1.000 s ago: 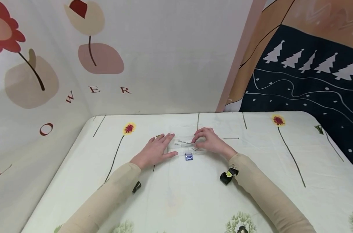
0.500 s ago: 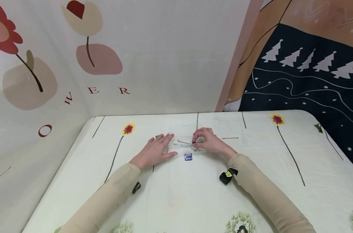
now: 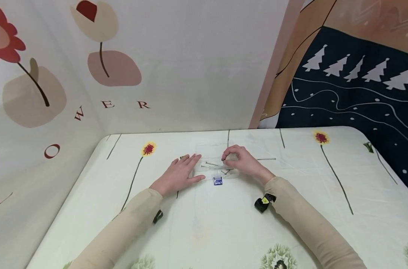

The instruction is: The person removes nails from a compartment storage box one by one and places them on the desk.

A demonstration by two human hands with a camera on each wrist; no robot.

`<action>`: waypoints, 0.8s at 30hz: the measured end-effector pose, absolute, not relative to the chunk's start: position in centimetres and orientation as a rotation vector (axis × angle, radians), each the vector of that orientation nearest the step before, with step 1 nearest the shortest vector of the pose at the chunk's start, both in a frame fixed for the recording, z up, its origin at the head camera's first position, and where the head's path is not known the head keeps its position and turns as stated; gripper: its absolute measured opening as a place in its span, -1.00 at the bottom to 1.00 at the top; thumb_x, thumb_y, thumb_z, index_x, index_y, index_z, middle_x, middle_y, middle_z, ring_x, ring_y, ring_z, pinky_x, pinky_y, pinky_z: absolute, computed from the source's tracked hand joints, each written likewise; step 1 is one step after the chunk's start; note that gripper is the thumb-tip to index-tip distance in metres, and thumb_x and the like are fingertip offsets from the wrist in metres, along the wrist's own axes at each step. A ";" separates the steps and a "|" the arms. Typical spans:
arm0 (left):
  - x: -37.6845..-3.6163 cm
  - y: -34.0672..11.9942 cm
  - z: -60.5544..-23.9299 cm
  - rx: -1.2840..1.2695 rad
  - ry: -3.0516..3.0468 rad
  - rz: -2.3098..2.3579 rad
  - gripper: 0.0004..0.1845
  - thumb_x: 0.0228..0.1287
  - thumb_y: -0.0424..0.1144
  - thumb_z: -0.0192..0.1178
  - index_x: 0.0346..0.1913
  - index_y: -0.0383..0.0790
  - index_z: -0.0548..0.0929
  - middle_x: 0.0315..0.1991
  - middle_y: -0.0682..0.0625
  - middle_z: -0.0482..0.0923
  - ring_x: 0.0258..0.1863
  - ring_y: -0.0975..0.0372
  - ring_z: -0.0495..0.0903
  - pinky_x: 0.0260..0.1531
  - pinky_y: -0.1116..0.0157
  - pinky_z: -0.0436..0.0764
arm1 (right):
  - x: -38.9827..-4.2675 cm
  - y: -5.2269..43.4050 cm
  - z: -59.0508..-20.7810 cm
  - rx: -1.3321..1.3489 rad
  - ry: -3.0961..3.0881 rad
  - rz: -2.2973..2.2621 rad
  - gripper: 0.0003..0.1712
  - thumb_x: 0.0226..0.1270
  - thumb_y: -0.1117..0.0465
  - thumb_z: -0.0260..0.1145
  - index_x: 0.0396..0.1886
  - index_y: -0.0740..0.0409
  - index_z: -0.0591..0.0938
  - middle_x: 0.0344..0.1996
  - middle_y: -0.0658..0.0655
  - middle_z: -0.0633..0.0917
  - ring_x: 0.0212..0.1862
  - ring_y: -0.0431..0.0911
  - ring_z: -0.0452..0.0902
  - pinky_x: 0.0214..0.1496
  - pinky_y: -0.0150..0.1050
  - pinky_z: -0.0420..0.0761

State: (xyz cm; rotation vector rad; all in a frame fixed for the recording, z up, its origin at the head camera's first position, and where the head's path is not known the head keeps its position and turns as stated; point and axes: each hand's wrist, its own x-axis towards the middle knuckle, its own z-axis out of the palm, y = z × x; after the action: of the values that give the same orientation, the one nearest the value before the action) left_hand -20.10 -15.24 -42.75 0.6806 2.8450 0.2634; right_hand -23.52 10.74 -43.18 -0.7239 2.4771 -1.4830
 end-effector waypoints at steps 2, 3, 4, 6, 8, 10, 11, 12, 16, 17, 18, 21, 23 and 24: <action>-20.1 -15.2 -42.7 0.676 2.843 0.261 -0.10 0.33 0.32 -0.01 0.53 -0.15 0.05 0.48 -0.15 0.10 0.44 -0.07 0.04 0.31 -0.18 0.06 | -23.4 10.6 -43.0 -0.690 2.455 -1.525 -0.92 0.27 0.36 0.30 -0.25 0.21 0.67 -0.08 0.16 0.60 0.17 0.08 0.35 0.33 0.12 0.13; -20.1 -15.2 -42.7 0.674 2.843 0.261 -0.10 0.33 0.32 -0.01 0.53 -0.15 0.05 0.47 -0.15 0.10 0.44 -0.07 0.04 0.31 -0.18 0.06 | -23.3 10.6 -42.9 -0.672 2.446 -1.545 -0.91 0.28 0.34 0.31 -0.24 0.21 0.67 -0.06 0.16 0.59 0.18 0.08 0.35 0.34 0.14 0.12; -20.1 -15.2 -42.7 0.672 2.842 0.262 -0.10 0.33 0.32 -0.01 0.53 -0.15 0.05 0.47 -0.15 0.10 0.44 -0.07 0.04 0.31 -0.18 0.06 | -23.3 10.6 -42.9 -0.656 2.436 -1.566 -0.90 0.29 0.33 0.31 -0.22 0.21 0.68 -0.05 0.17 0.59 0.20 0.08 0.35 0.35 0.15 0.11; -20.1 -15.2 -42.6 0.670 2.841 0.263 -0.10 0.32 0.33 -0.01 0.53 -0.15 0.05 0.47 -0.15 0.10 0.44 -0.07 0.04 0.30 -0.18 0.06 | -23.2 10.5 -42.8 -0.623 2.424 -1.603 -0.88 0.31 0.30 0.31 -0.19 0.22 0.68 -0.03 0.17 0.60 0.21 0.08 0.35 0.35 0.17 0.09; -20.1 -15.1 -42.6 0.669 2.839 0.265 -0.10 0.32 0.32 -0.01 0.53 -0.15 0.05 0.47 -0.15 0.10 0.44 -0.07 0.04 0.30 -0.18 0.06 | -23.1 10.5 -42.6 -0.586 2.417 -1.634 -0.86 0.32 0.29 0.31 -0.16 0.22 0.68 -0.02 0.15 0.62 0.21 0.06 0.37 0.35 0.17 0.10; -20.1 -15.1 -42.6 0.669 2.838 0.265 -0.10 0.32 0.32 -0.01 0.53 -0.15 0.05 0.48 -0.15 0.09 0.44 -0.07 0.04 0.30 -0.19 0.06 | -23.1 10.6 -42.5 -0.569 2.413 -1.670 -0.84 0.34 0.28 0.29 -0.14 0.22 0.68 -0.04 0.13 0.64 0.18 0.04 0.42 0.33 0.16 0.12; -20.1 -15.1 -42.6 0.669 2.837 0.265 -0.09 0.32 0.33 -0.01 0.53 -0.15 0.04 0.48 -0.15 0.09 0.44 -0.07 0.04 0.30 -0.19 0.06 | -23.1 10.7 -42.4 -0.566 2.408 -1.692 -0.84 0.34 0.28 0.28 -0.14 0.22 0.68 -0.06 0.12 0.66 0.15 0.03 0.45 0.32 0.14 0.16; -20.1 -15.1 -42.6 0.669 2.837 0.266 -0.09 0.32 0.32 -0.01 0.53 -0.15 0.04 0.48 -0.15 0.09 0.44 -0.07 0.04 0.30 -0.19 0.06 | -23.1 10.7 -42.3 -0.570 2.399 -1.719 -0.84 0.35 0.29 0.28 -0.13 0.23 0.68 -0.09 0.12 0.67 0.12 0.02 0.48 0.30 0.10 0.20; -20.1 -15.1 -42.6 0.667 2.835 0.267 -0.09 0.32 0.33 -0.01 0.54 -0.15 0.04 0.48 -0.15 0.08 0.45 -0.07 0.02 0.31 -0.18 0.05 | -23.1 11.0 -42.1 -0.601 2.338 -1.829 -0.83 0.35 0.30 0.27 -0.14 0.29 0.67 -0.17 0.13 0.70 -0.05 0.01 0.56 0.12 -0.09 0.41; -20.1 -15.1 -42.6 0.666 2.834 0.267 -0.09 0.32 0.33 -0.01 0.54 -0.15 0.03 0.48 -0.15 0.08 0.45 -0.07 0.02 0.31 -0.18 0.04 | -23.1 11.1 -42.0 -0.601 2.328 -1.844 -0.83 0.35 0.31 0.27 -0.14 0.29 0.67 -0.18 0.13 0.70 -0.08 0.00 0.57 0.06 -0.15 0.46; -20.1 -15.1 -42.6 0.665 2.833 0.267 -0.09 0.32 0.33 -0.01 0.54 -0.14 0.03 0.48 -0.15 0.08 0.45 -0.07 0.02 0.31 -0.18 0.04 | -23.1 11.1 -42.0 -0.602 2.321 -1.856 -0.83 0.35 0.30 0.28 -0.13 0.30 0.66 -0.19 0.13 0.70 -0.11 -0.01 0.58 0.01 -0.19 0.49; -20.1 -15.1 -42.6 0.665 2.832 0.269 -0.09 0.32 0.32 -0.01 0.54 -0.15 0.03 0.48 -0.15 0.08 0.45 -0.07 0.02 0.31 -0.18 0.04 | -23.0 11.3 -41.8 -0.599 2.320 -1.861 -0.82 0.35 0.30 0.28 -0.12 0.31 0.66 -0.19 0.13 0.70 -0.16 -0.02 0.58 -0.11 -0.29 0.53; -20.0 -15.1 -42.6 0.669 2.833 0.270 -0.09 0.33 0.32 0.00 0.53 -0.15 0.04 0.48 -0.16 0.09 0.45 -0.07 0.03 0.31 -0.18 0.04 | -23.0 11.4 -41.8 -0.598 2.327 -1.853 -0.81 0.36 0.31 0.27 -0.11 0.31 0.66 -0.19 0.14 0.70 -0.17 -0.02 0.58 -0.13 -0.32 0.53; -20.0 -15.1 -42.6 0.671 2.834 0.270 -0.09 0.33 0.32 0.00 0.53 -0.16 0.04 0.47 -0.16 0.09 0.45 -0.07 0.03 0.31 -0.19 0.04 | -23.0 11.5 -41.8 -0.592 2.327 -1.850 -0.81 0.36 0.31 0.27 -0.11 0.31 0.66 -0.18 0.14 0.70 -0.18 -0.03 0.58 -0.14 -0.33 0.53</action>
State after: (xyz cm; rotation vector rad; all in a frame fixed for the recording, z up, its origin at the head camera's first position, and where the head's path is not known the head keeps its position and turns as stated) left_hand -20.04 -15.14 -42.56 0.6714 2.8338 0.2697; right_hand -22.99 11.51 -41.85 -0.5922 2.3267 -1.8504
